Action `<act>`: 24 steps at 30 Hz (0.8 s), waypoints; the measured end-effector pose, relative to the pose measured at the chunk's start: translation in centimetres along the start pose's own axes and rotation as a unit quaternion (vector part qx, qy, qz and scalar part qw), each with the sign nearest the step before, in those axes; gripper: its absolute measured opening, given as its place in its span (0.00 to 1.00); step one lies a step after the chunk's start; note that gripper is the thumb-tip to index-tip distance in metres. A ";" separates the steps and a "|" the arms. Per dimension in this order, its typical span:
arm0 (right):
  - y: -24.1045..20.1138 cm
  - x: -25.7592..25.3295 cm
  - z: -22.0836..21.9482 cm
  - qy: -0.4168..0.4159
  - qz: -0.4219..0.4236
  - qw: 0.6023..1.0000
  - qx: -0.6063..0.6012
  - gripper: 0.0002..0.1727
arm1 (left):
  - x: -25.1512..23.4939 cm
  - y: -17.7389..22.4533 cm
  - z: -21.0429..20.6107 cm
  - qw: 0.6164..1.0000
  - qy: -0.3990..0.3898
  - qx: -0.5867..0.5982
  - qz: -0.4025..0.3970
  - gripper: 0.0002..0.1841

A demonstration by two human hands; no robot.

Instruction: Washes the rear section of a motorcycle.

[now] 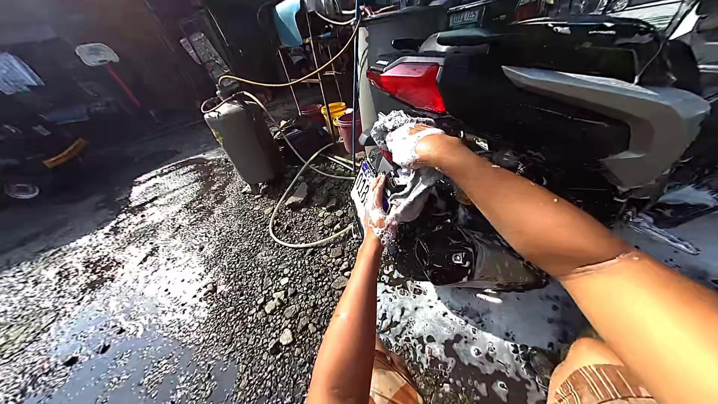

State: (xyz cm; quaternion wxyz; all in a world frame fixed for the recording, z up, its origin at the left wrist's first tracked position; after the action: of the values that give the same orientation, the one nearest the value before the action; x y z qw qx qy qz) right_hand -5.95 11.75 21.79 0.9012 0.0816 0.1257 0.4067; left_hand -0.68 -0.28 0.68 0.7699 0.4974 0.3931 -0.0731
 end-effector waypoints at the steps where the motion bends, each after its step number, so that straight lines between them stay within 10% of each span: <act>1: -0.2 -1.5 0.2 0.001 0.002 1.000 0.007 0.26 | -0.1 0.0 -0.1 1.000 0.001 -0.009 -0.003 0.39; 4: -0.4 -5.4 1.5 -0.050 0.024 0.998 0.006 0.48 | 0.3 0.0 -0.3 1.000 0.009 -0.015 0.007 0.35; 9: 0.9 -5.7 -0.7 0.015 0.046 0.999 -0.002 0.53 | 0.4 -0.5 -0.1 0.999 0.010 -0.041 -0.004 0.35; 15: 3.9 1.1 -4.5 0.135 -0.044 0.952 -0.272 0.21 | 0.6 -0.2 -0.2 0.999 0.011 -0.050 0.007 0.35; 18: 3.3 5.9 -9.2 0.236 -0.158 0.794 -0.537 0.23 | 0.5 0.0 -0.3 0.999 0.013 -0.042 -0.001 0.36; 22: 2.1 7.0 -13.7 0.273 -0.213 0.713 -0.610 0.16 | 0.6 -0.1 -0.3 0.999 0.020 -0.037 -0.012 0.35; 24: 0.4 7.0 -15.2 0.205 -0.249 0.764 -0.559 0.17 | 0.5 0.0 -0.2 0.999 0.019 -0.040 -0.010 0.35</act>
State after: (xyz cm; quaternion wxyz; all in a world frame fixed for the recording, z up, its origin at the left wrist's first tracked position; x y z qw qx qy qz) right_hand -6.19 17.98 6.24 0.8096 -0.5560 0.0736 0.1731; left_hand -0.43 0.00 0.24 0.7807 0.4636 0.4154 -0.0552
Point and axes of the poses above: each hand's wrist, its own x-axis away from the middle knuckle, its own z-axis out of the back of the hand, y = z × x, the point moved 1 cm from there along -x, towards the middle knuckle, and after that the axes turned 15 degrees about x, right-handed, at the moved point
